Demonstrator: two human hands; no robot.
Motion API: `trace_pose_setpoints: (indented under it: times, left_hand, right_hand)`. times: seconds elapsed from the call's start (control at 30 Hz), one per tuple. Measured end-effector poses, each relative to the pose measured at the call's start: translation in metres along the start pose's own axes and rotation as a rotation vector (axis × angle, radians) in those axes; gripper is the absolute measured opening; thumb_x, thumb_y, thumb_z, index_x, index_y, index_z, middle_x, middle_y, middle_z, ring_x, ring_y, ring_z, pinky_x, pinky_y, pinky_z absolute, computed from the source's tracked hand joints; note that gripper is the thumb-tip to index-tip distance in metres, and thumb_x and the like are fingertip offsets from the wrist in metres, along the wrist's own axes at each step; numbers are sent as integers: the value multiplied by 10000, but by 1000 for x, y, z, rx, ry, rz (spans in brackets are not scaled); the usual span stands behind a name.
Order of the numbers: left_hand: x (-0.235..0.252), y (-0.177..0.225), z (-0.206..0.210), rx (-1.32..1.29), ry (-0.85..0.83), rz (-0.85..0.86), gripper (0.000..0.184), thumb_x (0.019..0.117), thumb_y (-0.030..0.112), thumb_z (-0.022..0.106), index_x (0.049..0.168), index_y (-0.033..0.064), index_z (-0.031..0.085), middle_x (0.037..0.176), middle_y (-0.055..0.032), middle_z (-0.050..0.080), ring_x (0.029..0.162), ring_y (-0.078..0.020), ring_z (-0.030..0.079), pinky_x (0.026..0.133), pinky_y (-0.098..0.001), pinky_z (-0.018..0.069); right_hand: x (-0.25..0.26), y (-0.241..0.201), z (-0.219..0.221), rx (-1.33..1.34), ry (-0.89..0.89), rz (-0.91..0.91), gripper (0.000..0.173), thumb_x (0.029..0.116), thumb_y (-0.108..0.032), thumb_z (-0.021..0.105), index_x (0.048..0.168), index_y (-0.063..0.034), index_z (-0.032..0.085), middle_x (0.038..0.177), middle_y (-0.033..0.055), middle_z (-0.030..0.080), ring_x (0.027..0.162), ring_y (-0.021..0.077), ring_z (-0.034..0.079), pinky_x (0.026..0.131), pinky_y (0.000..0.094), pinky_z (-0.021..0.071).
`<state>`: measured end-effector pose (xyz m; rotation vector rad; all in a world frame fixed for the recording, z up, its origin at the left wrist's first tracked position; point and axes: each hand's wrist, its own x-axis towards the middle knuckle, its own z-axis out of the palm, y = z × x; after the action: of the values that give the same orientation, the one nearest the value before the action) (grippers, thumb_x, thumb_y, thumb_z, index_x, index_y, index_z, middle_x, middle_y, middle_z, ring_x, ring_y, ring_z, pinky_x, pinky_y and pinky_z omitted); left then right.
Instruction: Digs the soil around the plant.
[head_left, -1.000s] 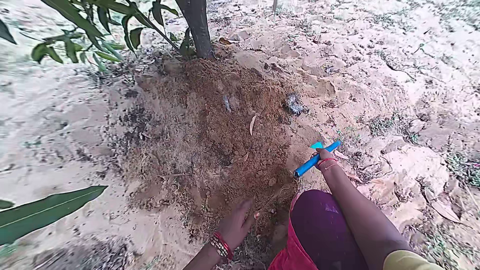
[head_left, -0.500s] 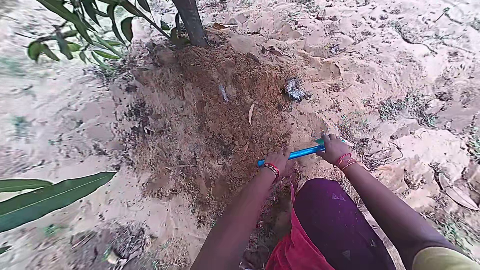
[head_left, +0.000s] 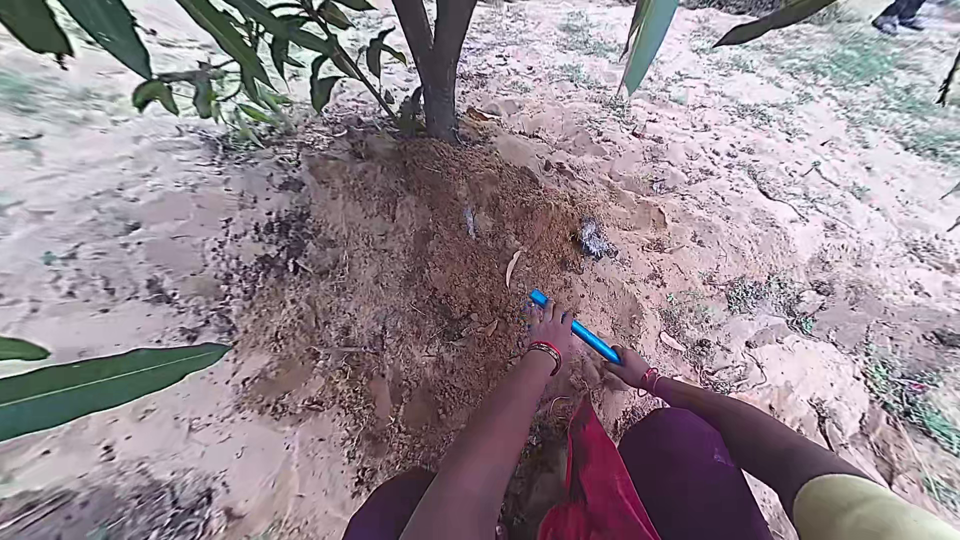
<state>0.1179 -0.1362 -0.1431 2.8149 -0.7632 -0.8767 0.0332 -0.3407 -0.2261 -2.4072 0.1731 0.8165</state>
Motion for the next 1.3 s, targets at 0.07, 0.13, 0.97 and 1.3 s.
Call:
trace_pose_setpoints:
  times: [0.07, 0.13, 0.97, 1.3]
  left_hand:
    - [-1, -2, -12, -171, 49, -41, 643, 1027, 43, 509, 1625, 144, 296, 1722, -155, 108, 1588, -390, 63, 1223, -669, 117]
    - [-2, -16, -19, -367, 122, -79, 611, 1051, 116, 516, 1622, 121, 297, 1708, -189, 141, 1576, -396, 135, 1225, -629, 191]
    - [62, -79, 32, -1520, -20, -225, 581, 1099, 301, 491, 1568, 11, 310, 1570, -245, 399, 1435, -380, 417, 1122, -569, 389]
    - [46, -68, 26, -1532, 25, -108, 636, 1079, 255, 545, 1599, 22, 262, 1592, -242, 377, 1469, -393, 370, 1156, -583, 340]
  right_hand:
    - [-9, -17, -21, 27, 42, 81, 434, 1053, -308, 586, 1246, 80, 595, 1065, 283, 650, 993, 404, 645, 916, 574, 482]
    - [-11, -41, -44, 81, 97, 182, 448, 1070, -328, 557, 1269, 73, 579, 1052, 257, 641, 932, 360, 644, 883, 531, 495]
    - [27, -98, 76, 343, 393, 514, 458, 1094, -354, 507, 1311, 46, 555, 1097, 268, 666, 1020, 390, 668, 920, 565, 506]
    - [44, -66, 111, 557, 714, 321, 349, 1084, -241, 516, 1201, 81, 580, 850, 182, 627, 751, 273, 629, 761, 455, 527]
